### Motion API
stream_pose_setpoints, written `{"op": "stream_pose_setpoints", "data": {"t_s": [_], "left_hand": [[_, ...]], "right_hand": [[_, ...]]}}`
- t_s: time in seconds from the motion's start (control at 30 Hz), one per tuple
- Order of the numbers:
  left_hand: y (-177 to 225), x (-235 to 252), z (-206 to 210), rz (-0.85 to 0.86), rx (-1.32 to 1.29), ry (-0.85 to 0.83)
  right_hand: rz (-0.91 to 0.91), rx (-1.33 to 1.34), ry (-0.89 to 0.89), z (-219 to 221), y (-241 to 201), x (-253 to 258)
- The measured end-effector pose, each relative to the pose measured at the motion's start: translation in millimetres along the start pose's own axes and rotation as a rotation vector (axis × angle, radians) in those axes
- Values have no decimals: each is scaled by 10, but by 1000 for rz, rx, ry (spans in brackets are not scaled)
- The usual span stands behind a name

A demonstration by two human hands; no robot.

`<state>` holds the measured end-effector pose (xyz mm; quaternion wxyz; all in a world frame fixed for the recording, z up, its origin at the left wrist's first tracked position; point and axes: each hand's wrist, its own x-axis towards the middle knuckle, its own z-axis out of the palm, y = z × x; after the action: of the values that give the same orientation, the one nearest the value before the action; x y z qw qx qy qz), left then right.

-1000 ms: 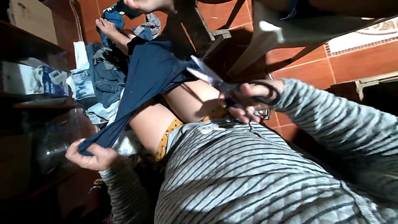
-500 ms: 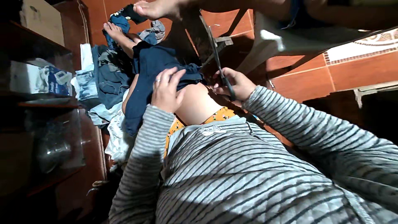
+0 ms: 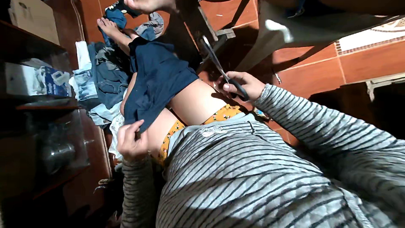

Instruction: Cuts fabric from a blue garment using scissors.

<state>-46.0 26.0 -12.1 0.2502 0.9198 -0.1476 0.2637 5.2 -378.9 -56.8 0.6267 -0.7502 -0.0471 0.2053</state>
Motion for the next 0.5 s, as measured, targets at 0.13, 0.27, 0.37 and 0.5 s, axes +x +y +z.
{"op": "stream_pose_setpoints", "data": {"t_s": [0.13,0.27,0.37,0.5], "left_hand": [[40,-138,81,-275,-51,-485],[201,69,366,-273,-163,-337],[251,301,530,-434,-171,-376],[262,427,612,-708,-144,-629]], "right_hand": [[-11,-13,-194,-7,-66,-39],[-40,-160,-34,54,-302,-17],[-83,-246,116,209,-415,196],[-164,-407,195,468,-373,596]]}}
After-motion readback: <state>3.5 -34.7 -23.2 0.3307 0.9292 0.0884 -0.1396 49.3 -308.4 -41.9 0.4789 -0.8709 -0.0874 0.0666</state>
